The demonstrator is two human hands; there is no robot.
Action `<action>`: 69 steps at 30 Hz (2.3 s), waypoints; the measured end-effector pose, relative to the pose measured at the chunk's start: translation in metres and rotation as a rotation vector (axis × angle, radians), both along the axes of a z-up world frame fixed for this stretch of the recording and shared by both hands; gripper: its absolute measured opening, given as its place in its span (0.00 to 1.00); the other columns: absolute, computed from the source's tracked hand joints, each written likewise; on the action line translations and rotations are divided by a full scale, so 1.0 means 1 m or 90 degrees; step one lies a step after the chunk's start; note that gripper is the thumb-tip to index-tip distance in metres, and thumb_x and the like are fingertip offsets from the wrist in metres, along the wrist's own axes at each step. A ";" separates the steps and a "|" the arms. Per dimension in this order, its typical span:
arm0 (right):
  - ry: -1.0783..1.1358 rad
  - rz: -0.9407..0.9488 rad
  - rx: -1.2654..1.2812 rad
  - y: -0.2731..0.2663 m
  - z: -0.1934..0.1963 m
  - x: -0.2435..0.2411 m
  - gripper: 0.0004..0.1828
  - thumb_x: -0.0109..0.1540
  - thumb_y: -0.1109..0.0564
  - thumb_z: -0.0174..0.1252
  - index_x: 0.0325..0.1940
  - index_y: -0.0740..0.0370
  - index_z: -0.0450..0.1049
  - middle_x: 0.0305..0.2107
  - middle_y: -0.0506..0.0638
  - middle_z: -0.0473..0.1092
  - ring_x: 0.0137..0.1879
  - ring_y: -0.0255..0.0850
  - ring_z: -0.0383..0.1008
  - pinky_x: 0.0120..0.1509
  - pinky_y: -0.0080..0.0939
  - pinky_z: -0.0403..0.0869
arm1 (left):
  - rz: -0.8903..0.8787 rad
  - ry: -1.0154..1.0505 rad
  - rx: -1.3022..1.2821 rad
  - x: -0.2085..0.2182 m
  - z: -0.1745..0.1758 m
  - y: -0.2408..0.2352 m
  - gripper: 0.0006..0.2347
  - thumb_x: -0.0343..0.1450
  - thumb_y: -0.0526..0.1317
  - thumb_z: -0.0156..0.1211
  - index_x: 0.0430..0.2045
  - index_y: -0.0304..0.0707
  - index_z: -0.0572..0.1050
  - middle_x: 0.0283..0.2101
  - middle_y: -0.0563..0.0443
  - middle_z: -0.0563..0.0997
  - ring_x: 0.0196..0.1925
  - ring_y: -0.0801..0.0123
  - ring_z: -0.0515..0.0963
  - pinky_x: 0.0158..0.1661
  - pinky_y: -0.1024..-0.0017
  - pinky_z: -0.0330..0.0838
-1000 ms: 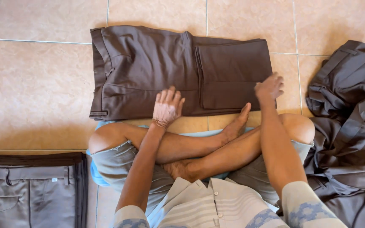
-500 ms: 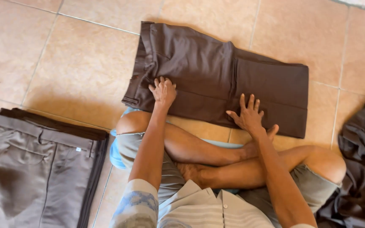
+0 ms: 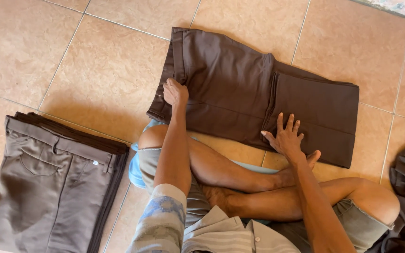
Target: Folding brown trousers into neat rectangles while sitting on a low stool.
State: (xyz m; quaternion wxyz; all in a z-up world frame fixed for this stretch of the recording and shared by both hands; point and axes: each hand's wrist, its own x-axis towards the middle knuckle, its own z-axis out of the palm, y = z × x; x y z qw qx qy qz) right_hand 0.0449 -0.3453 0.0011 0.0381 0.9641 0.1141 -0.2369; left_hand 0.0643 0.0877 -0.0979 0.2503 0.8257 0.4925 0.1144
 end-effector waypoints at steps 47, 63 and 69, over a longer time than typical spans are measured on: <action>-0.111 -0.086 0.113 -0.057 -0.015 0.013 0.38 0.67 0.38 0.56 0.78 0.51 0.58 0.69 0.59 0.51 0.74 0.59 0.51 0.64 0.68 0.71 | -0.564 -0.046 0.187 -0.053 0.101 -0.283 0.43 0.64 0.67 0.61 0.70 0.43 0.58 0.74 0.31 0.54 0.75 0.38 0.53 0.67 0.33 0.42; -0.306 0.171 0.281 -0.003 -0.030 -0.005 0.43 0.63 0.27 0.53 0.71 0.58 0.67 0.63 0.65 0.61 0.68 0.63 0.62 0.69 0.60 0.69 | -0.613 0.251 0.099 -0.053 0.114 -0.168 0.43 0.66 0.76 0.41 0.76 0.64 0.44 0.79 0.43 0.42 0.81 0.49 0.36 0.71 0.34 0.31; -0.400 -0.036 0.517 -0.061 -0.034 0.034 0.13 0.66 0.58 0.57 0.54 0.56 0.80 0.46 0.58 0.75 0.57 0.57 0.75 0.62 0.53 0.73 | -0.581 0.028 0.184 -0.058 0.068 -0.168 0.45 0.61 0.66 0.62 0.74 0.49 0.55 0.76 0.32 0.50 0.78 0.39 0.45 0.67 0.27 0.38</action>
